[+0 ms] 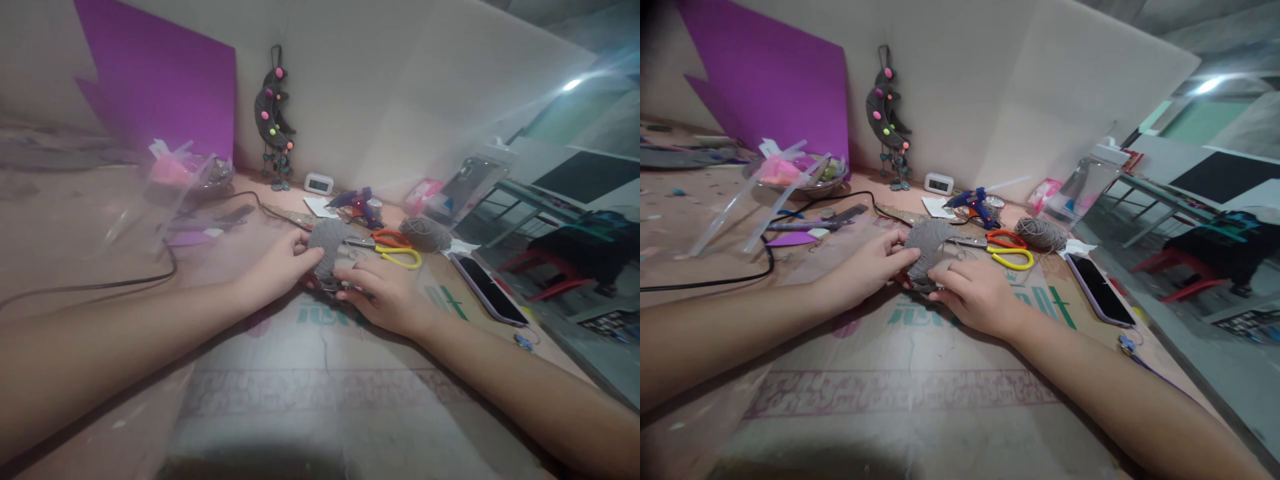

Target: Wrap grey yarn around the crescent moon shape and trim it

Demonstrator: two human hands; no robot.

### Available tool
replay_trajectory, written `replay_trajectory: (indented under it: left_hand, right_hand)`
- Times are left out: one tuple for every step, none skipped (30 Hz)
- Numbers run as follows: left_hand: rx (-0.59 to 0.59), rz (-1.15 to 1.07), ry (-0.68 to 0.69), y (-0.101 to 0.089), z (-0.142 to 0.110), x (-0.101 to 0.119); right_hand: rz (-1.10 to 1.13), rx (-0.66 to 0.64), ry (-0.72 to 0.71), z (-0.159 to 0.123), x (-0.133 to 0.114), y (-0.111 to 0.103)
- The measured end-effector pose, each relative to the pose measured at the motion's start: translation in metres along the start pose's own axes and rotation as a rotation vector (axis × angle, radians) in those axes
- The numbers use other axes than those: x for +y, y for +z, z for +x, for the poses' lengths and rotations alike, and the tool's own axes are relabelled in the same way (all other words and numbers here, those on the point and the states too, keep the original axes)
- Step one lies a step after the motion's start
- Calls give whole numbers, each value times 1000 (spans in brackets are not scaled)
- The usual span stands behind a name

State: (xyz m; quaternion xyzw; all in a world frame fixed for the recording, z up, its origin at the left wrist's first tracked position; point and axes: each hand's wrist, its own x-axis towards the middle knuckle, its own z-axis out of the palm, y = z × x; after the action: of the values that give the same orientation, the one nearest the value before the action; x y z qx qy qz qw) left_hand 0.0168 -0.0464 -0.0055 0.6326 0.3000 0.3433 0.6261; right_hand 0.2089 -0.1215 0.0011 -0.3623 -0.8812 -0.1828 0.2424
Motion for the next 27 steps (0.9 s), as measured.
replay_trajectory:
  left_hand:
    - [1, -1, -3, 0, 0, 0]
    - [3, -2, -6, 0, 0, 1]
    - [6, -4, -10, 1, 0, 1]
    - [7, -7, -12, 1, 0, 2]
    - [7, -10, -12, 1, 0, 2]
    - [5, -12, -11, 1, 0, 2]
    - [3, -12, -10, 1, 0, 2]
    - [0, -9, -7, 1, 0, 2]
    - [-2, -4, -5, 1, 0, 2]
    - [-2, 1, -4, 1, 0, 2]
    - [-1, 5, -5, 1, 0, 2]
    - [-1, 7, -6, 1, -1, 2]
    - [-2, 7, -8, 0, -1, 1]
    - [-3, 7, -10, 0, -1, 1]
    - [-5, 6, -11, 0, -1, 1]
    - [-4, 5, -12, 0, -1, 1]
    - [-2, 5, -12, 0, 0, 2]
    - [0, 6, -11, 0, 0, 2]
    - [1, 6, -10, 0, 0, 2]
    - [1, 8, -10, 0, 0, 2]
    - [-1, 9, -10, 0, 0, 2]
    - [-4, 11, -9, 1, 0, 2]
    - [-8, 12, -10, 1, 0, 2]
    - [-10, 13, -11, 1, 0, 2]
    - [-12, 13, -11, 1, 0, 2]
    - [-15, 10, -10, 0, 0, 1]
    - [-17, 7, -8, 0, 0, 1]
  right_hand:
    - [1, -2, 4, 0, 0, 0]
    - [2, -7, 8, 0, 1, 1]
    - [3, -11, 11, -1, 1, 1]
    - [5, -15, 12, -1, 1, 1]
    - [5, -14, 11, -1, 1, 1]
    - [4, -13, 9, -1, 1, 1]
    - [2, -11, 7, -1, 1, 1]
    - [-1, -9, 7, -1, 2, 1]
    - [-5, -10, 7, -1, 2, 1]
    - [-10, -11, 8, -1, 2, 1]
    - [-15, -10, 11, -1, 2, 1]
    - [-21, -9, 13, -1, 2, 1]
    - [-27, -8, 14, -1, 2, 1]
    - [-32, -8, 13, -1, 2, 1]
    - [-36, -5, 12, -1, 2, 1]
    - [-38, -3, 9, -1, 2, 1]
    - [-40, -4, 5, -1, 2, 1]
    - [-42, -2, 1, -1, 2, 2]
    - [-45, 2, -1, -1, 2, 2]
    - [-50, 7, -2, -1, 2, 2]
    - [-52, 11, -2, -1, 2, 2]
    - [-50, 16, 0, -1, 2, 3]
    - [-41, 24, 4, -2, 2, 3]
    - [-22, 32, 13, -2, 2, 3]
    - [7, 40, 29, -3, 2, 3]
    - [44, 50, 55, -3, 2, 2]
    - [85, 62, 91, -4, 3, 2]
